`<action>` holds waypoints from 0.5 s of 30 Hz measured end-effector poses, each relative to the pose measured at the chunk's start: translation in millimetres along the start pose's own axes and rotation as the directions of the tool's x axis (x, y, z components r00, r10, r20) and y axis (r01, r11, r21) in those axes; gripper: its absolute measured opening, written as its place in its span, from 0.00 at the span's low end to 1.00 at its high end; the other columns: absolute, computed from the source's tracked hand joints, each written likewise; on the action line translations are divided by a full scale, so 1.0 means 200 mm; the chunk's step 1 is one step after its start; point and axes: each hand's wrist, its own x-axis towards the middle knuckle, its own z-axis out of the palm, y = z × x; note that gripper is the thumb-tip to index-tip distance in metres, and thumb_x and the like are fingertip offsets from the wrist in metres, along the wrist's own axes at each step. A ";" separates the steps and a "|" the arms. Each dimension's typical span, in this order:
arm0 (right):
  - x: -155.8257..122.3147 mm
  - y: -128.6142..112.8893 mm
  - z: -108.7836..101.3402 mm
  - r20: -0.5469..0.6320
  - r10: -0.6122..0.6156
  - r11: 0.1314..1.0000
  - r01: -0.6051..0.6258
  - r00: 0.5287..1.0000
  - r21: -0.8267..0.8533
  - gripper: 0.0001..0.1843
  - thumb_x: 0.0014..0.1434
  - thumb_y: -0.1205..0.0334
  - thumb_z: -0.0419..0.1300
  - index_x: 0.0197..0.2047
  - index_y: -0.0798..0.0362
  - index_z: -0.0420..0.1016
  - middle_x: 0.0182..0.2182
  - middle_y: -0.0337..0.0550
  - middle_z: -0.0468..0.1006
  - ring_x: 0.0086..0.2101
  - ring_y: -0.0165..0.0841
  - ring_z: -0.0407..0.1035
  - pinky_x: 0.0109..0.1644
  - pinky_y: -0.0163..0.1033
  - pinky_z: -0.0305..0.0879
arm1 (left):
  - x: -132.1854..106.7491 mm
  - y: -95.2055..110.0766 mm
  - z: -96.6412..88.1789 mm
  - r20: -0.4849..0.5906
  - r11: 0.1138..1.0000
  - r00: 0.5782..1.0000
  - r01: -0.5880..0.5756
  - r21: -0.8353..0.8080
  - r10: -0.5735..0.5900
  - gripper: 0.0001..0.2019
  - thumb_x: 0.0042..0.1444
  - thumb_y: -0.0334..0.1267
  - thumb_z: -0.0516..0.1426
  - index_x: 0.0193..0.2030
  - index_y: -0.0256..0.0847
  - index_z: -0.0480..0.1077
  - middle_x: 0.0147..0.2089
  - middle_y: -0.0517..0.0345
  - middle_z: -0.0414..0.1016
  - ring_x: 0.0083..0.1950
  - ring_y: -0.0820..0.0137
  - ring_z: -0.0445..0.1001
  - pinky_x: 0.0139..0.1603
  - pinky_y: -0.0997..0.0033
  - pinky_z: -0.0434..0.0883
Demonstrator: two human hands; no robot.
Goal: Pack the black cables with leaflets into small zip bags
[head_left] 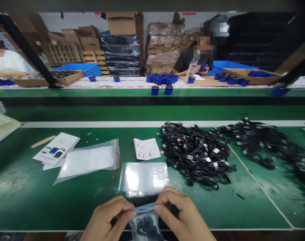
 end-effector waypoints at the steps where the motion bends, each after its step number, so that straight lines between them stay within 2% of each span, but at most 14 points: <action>1: 0.00 0.00 0.00 -0.005 -0.012 1.000 0.012 1.000 -0.006 0.08 0.58 0.67 0.55 0.27 0.53 0.69 0.26 0.37 0.69 0.28 0.29 0.65 0.31 0.32 0.59 | 0.00 0.00 0.00 -0.010 1.000 1.000 -0.027 0.003 0.027 0.12 0.60 0.41 0.53 0.29 0.44 0.73 0.28 0.61 0.75 0.29 0.73 0.74 0.30 0.82 0.67; 5: 0.00 -0.01 0.02 -0.029 -0.050 0.998 0.049 0.998 -0.029 0.09 0.59 0.68 0.54 0.27 0.53 0.67 0.26 0.37 0.68 0.28 0.30 0.64 0.31 0.32 0.58 | -0.02 -0.02 0.01 -0.090 0.992 0.989 -0.116 0.054 0.120 0.11 0.60 0.38 0.53 0.28 0.43 0.71 0.27 0.62 0.73 0.28 0.73 0.74 0.30 0.82 0.66; 8: 0.01 -0.01 0.03 0.003 -0.055 0.998 0.055 0.998 0.010 0.06 0.58 0.68 0.55 0.30 0.53 0.70 0.28 0.39 0.71 0.29 0.30 0.66 0.33 0.32 0.60 | -0.02 -0.03 0.01 -0.144 0.988 0.979 -0.137 0.074 0.146 0.09 0.59 0.37 0.54 0.28 0.43 0.70 0.27 0.62 0.73 0.28 0.73 0.73 0.31 0.81 0.67; 12: 0.01 0.00 0.04 -0.024 -0.042 0.999 0.042 0.999 0.029 0.07 0.58 0.67 0.56 0.29 0.53 0.70 0.28 0.39 0.71 0.29 0.30 0.66 0.33 0.32 0.61 | -0.02 0.00 0.03 -0.187 0.994 0.977 -0.105 0.016 0.106 0.10 0.58 0.39 0.55 0.27 0.43 0.71 0.26 0.62 0.72 0.27 0.73 0.72 0.31 0.80 0.66; 15: 0.01 0.01 0.05 -0.038 -0.052 0.998 0.054 0.998 0.034 0.07 0.58 0.67 0.55 0.28 0.53 0.69 0.27 0.39 0.70 0.28 0.30 0.66 0.33 0.32 0.61 | -0.02 0.02 0.05 -0.167 0.996 0.985 -0.058 -0.061 0.047 0.10 0.57 0.41 0.55 0.27 0.44 0.72 0.26 0.62 0.73 0.27 0.72 0.73 0.30 0.79 0.67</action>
